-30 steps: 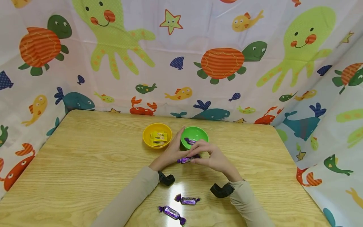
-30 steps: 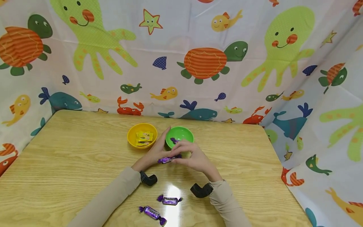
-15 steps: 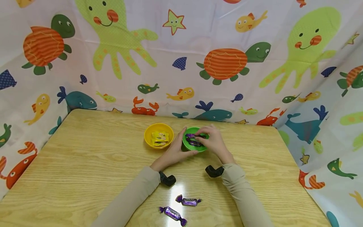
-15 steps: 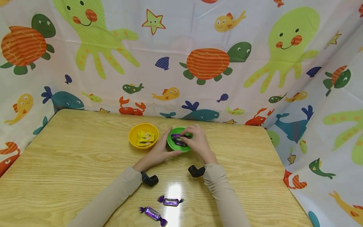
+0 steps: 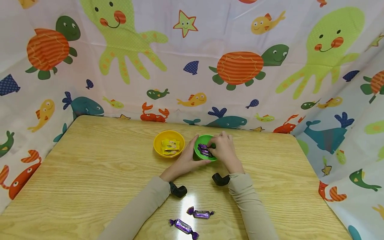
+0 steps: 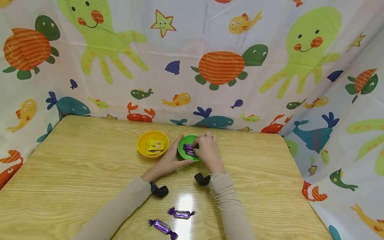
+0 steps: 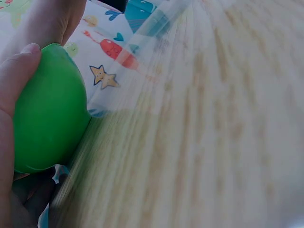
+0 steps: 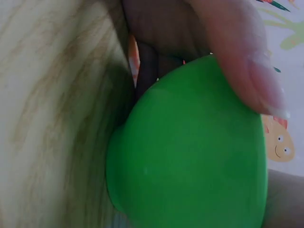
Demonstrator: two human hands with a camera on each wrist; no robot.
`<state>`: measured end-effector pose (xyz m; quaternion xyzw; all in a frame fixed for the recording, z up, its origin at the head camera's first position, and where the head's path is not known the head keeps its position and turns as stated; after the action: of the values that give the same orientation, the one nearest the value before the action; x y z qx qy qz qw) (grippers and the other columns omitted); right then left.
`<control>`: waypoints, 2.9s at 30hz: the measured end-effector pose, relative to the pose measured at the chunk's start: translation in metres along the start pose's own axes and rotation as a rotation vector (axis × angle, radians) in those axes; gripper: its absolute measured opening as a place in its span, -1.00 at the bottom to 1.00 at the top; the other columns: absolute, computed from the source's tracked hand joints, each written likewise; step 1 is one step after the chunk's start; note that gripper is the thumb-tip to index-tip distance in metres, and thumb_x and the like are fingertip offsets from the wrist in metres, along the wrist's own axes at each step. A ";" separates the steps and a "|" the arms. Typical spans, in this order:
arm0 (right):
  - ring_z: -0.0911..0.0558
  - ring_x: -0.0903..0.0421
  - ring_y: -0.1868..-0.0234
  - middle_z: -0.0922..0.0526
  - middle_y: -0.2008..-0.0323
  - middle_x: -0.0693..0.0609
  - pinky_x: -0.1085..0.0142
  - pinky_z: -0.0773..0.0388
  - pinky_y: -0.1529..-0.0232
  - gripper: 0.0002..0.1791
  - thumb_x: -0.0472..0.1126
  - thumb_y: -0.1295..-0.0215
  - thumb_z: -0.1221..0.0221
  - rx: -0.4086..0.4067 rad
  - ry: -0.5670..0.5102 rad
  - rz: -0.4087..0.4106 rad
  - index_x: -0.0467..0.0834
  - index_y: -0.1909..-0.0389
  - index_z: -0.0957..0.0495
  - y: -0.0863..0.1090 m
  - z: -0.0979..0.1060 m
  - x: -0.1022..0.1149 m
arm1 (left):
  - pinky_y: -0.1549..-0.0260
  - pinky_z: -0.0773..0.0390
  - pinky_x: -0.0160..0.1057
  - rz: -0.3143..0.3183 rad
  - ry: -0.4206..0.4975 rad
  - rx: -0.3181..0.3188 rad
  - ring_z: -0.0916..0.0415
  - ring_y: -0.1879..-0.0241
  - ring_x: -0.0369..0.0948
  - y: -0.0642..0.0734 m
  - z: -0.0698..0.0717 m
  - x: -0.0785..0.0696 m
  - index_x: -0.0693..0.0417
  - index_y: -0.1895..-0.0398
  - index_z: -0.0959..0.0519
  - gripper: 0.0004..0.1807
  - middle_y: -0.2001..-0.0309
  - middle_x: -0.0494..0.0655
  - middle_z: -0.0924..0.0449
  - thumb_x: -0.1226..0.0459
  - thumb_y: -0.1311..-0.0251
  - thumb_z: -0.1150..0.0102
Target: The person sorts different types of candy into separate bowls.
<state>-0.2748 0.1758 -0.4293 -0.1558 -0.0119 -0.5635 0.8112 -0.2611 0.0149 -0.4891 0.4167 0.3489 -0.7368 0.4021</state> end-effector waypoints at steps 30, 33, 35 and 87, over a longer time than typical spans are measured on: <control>-0.53 -0.03 0.27 -0.71 0.24 -0.06 0.15 -0.44 0.30 -0.87 -0.42 -0.19 -0.35 -0.078 -0.887 0.170 -0.15 0.29 -0.73 0.074 0.026 0.018 | -0.43 0.00 0.10 0.006 -0.029 0.012 0.12 -0.52 -0.05 0.002 0.001 -0.001 -0.01 -0.61 0.21 0.20 -0.58 0.01 0.17 -0.12 -0.12 -0.38; -0.54 0.03 0.24 -0.71 0.21 -0.05 0.19 -0.44 0.28 -0.85 -0.41 -0.20 -0.34 0.013 -0.955 0.192 -0.12 0.28 -0.72 0.087 0.023 0.020 | -0.44 0.01 0.09 0.004 -0.032 0.012 0.12 -0.52 -0.06 0.002 0.000 -0.001 -0.09 -0.61 0.22 0.21 -0.58 -0.01 0.17 -0.12 -0.10 -0.40; -0.55 0.06 0.23 -0.71 0.21 -0.03 0.24 -0.45 0.27 -0.84 -0.41 -0.20 -0.34 0.083 -1.001 0.228 -0.10 0.26 -0.71 0.096 0.019 0.023 | -0.44 0.01 0.09 0.003 -0.033 0.010 0.12 -0.52 -0.07 0.002 0.000 -0.002 -0.14 -0.61 0.22 0.22 -0.59 -0.02 0.16 -0.15 -0.08 -0.40; -0.59 0.13 0.15 -0.66 0.24 0.03 0.27 -0.56 0.06 -0.72 -0.47 -0.05 -0.39 0.293 -0.975 0.606 -0.07 0.28 -0.69 0.130 -0.002 0.036 | -0.44 0.00 0.08 0.017 -0.040 -0.005 0.14 -0.53 -0.10 0.002 -0.001 -0.001 -0.16 -0.61 0.23 0.23 -0.59 -0.10 0.18 -0.23 -0.06 -0.36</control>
<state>-0.1433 0.1839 -0.4553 -0.2795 -0.4159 -0.1626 0.8499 -0.2590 0.0157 -0.4892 0.4039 0.3390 -0.7407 0.4164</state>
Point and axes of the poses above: each hand's wrist, its own y-axis away from the middle knuckle, its own z-axis out of the back of the hand, x = y × z, the point moved 3 cm from there along -y, towards the middle knuckle
